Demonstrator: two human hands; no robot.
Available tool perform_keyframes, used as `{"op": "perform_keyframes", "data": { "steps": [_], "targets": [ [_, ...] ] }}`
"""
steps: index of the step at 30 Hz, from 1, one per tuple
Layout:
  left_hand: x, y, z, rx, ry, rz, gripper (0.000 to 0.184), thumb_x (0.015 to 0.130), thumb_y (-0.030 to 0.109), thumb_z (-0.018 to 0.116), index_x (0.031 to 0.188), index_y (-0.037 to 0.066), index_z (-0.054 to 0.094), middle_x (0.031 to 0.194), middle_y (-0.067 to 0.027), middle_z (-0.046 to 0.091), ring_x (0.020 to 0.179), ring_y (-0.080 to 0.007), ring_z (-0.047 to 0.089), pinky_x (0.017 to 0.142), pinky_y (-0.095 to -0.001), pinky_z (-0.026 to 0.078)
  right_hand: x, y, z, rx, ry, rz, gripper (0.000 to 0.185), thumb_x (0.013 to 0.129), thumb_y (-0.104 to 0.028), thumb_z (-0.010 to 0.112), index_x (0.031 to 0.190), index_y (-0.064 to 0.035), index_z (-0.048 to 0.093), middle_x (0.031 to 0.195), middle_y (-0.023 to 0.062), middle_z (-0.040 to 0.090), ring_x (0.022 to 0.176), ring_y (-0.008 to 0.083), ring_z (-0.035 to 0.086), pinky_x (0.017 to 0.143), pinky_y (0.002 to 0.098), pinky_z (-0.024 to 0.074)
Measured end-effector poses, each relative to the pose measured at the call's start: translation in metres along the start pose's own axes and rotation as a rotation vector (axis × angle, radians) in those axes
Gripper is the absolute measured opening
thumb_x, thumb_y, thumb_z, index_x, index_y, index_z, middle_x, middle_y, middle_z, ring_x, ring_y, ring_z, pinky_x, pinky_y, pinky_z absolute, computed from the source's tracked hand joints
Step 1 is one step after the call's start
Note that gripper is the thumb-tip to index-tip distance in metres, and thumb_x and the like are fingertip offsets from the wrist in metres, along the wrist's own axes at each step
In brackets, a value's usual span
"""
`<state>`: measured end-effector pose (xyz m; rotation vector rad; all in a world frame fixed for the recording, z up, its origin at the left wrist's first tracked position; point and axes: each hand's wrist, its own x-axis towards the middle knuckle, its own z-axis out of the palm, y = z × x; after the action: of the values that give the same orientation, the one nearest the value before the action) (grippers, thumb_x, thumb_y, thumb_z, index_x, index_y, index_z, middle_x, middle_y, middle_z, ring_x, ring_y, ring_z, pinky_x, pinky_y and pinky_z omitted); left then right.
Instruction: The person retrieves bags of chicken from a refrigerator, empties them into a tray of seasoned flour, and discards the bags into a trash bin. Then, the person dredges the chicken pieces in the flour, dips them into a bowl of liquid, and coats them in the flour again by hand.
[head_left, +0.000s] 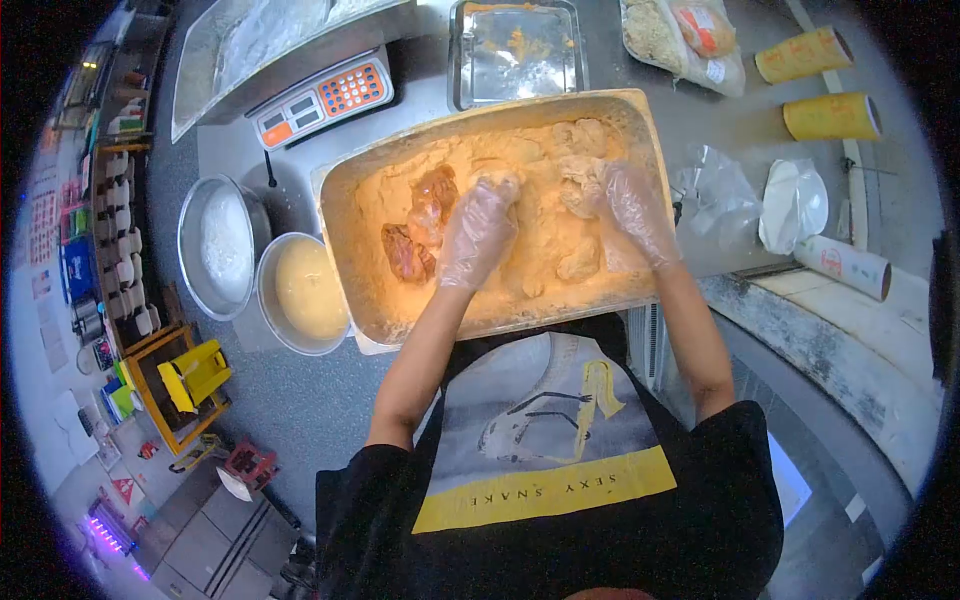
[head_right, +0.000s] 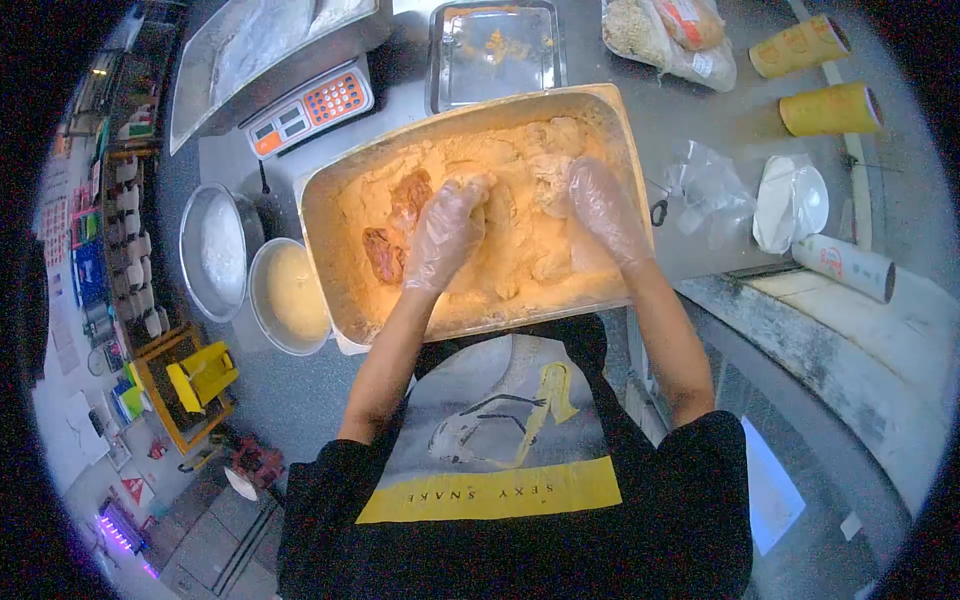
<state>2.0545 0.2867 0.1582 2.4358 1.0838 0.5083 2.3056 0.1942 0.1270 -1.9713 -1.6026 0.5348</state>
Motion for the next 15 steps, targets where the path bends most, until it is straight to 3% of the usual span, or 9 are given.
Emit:
{"op": "perform_keyframes", "data": {
  "steps": [1, 6, 8, 9, 10, 11, 12, 13, 15],
  "targets": [
    [0.003, -0.003, 0.004, -0.126, 0.052, 0.024, 0.031, 0.078, 0.001, 0.059, 0.108, 0.006, 0.063, 0.094, -0.0200, 0.063, 0.088, -0.0375, 0.063, 0.077, -0.0455, 0.052, -0.002, -0.002, -0.002, 0.035, -0.006, -0.007, 0.030, 0.102, -0.028, 0.043, 0.110, -0.0016, 0.056, 0.106, 0.0230, 0.060, 0.100, 0.0406, 0.057, 0.089, 0.0452, 0.0446],
    [-0.007, -0.014, -0.010, -0.053, 0.107, -0.022, 0.023, 0.080, 0.003, 0.060, 0.102, 0.004, 0.063, 0.087, -0.0198, 0.063, 0.086, -0.0391, 0.062, 0.076, -0.0467, 0.051, -0.011, 0.000, 0.001, 0.034, 0.075, -0.017, 0.029, 0.103, -0.026, 0.042, 0.110, -0.0017, 0.057, 0.104, 0.0218, 0.060, 0.099, 0.0376, 0.058, 0.088, 0.0437, 0.0452],
    [-0.002, -0.011, -0.012, -0.030, 0.083, -0.005, 0.020, 0.081, 0.006, 0.059, 0.101, 0.004, 0.063, 0.084, -0.0195, 0.062, 0.085, -0.0393, 0.061, 0.076, -0.0470, 0.051, -0.015, 0.001, 0.002, 0.448, 0.027, 0.143, 0.027, 0.102, -0.025, 0.045, 0.109, -0.0021, 0.058, 0.102, 0.0201, 0.060, 0.096, 0.0361, 0.058, 0.087, 0.0421, 0.0458],
    [0.006, -0.002, -0.015, 0.001, -0.075, -0.077, 0.019, 0.084, 0.009, 0.057, 0.101, 0.004, 0.063, 0.084, -0.0185, 0.063, 0.085, -0.0388, 0.061, 0.076, -0.0466, 0.051, -0.016, 0.001, 0.003, 0.585, 0.016, 0.199, 0.026, 0.101, -0.024, 0.046, 0.108, -0.0022, 0.058, 0.101, 0.0195, 0.060, 0.096, 0.0355, 0.058, 0.087, 0.0416, 0.0460],
    [0.013, 0.005, -0.014, 0.033, -0.226, -0.147, 0.018, 0.086, 0.011, 0.056, 0.100, 0.003, 0.063, 0.084, -0.0175, 0.063, 0.085, -0.0383, 0.062, 0.076, -0.0463, 0.052, -0.015, 0.005, 0.008, 0.470, 0.042, 0.115, 0.025, 0.101, -0.024, 0.048, 0.109, -0.0030, 0.059, 0.100, 0.0147, 0.061, 0.094, 0.0310, 0.059, 0.085, 0.0390, 0.0466],
    [0.019, 0.009, -0.008, 0.036, -0.217, -0.146, 0.018, 0.086, 0.011, 0.056, 0.100, 0.003, 0.063, 0.084, -0.0175, 0.063, 0.085, -0.0383, 0.062, 0.076, -0.0463, 0.052, -0.011, 0.004, 0.007, 0.410, 0.056, 0.063, 0.025, 0.101, -0.024, 0.049, 0.110, -0.0034, 0.059, 0.099, 0.0123, 0.061, 0.094, 0.0287, 0.059, 0.085, 0.0377, 0.0469],
    [0.023, 0.014, -0.002, 0.258, -0.322, -0.023, 0.018, 0.087, 0.014, 0.054, 0.099, 0.003, 0.063, 0.086, -0.0182, 0.064, 0.088, -0.0377, 0.062, 0.077, -0.0464, 0.052, -0.007, 0.002, 0.005, 0.351, 0.073, 0.013, 0.024, 0.101, -0.024, 0.050, 0.110, -0.0039, 0.059, 0.099, 0.0098, 0.061, 0.093, 0.0265, 0.060, 0.084, 0.0364, 0.0472],
    [0.029, 0.015, 0.002, 0.484, -0.420, 0.099, 0.019, 0.089, 0.016, 0.052, 0.098, 0.003, 0.062, 0.088, -0.0188, 0.065, 0.091, -0.0371, 0.063, 0.079, -0.0465, 0.052, -0.003, 0.000, 0.002, 0.266, 0.038, -0.002, 0.023, 0.096, -0.021, 0.056, 0.110, -0.0032, 0.058, 0.101, 0.0129, 0.060, 0.097, 0.0313, 0.058, 0.086, 0.0391, 0.0464],
    [0.039, 0.001, 0.009, 0.474, -0.401, 0.154, 0.018, 0.088, 0.013, 0.051, 0.098, 0.003, 0.062, 0.090, -0.0199, 0.065, 0.093, -0.0370, 0.063, 0.081, -0.0466, 0.052, 0.000, -0.003, -0.001, 0.187, 0.006, -0.015, 0.025, 0.092, -0.018, 0.061, 0.110, -0.0026, 0.056, 0.102, 0.0159, 0.059, 0.101, 0.0361, 0.056, 0.089, 0.0418, 0.0457]
  ]
}}
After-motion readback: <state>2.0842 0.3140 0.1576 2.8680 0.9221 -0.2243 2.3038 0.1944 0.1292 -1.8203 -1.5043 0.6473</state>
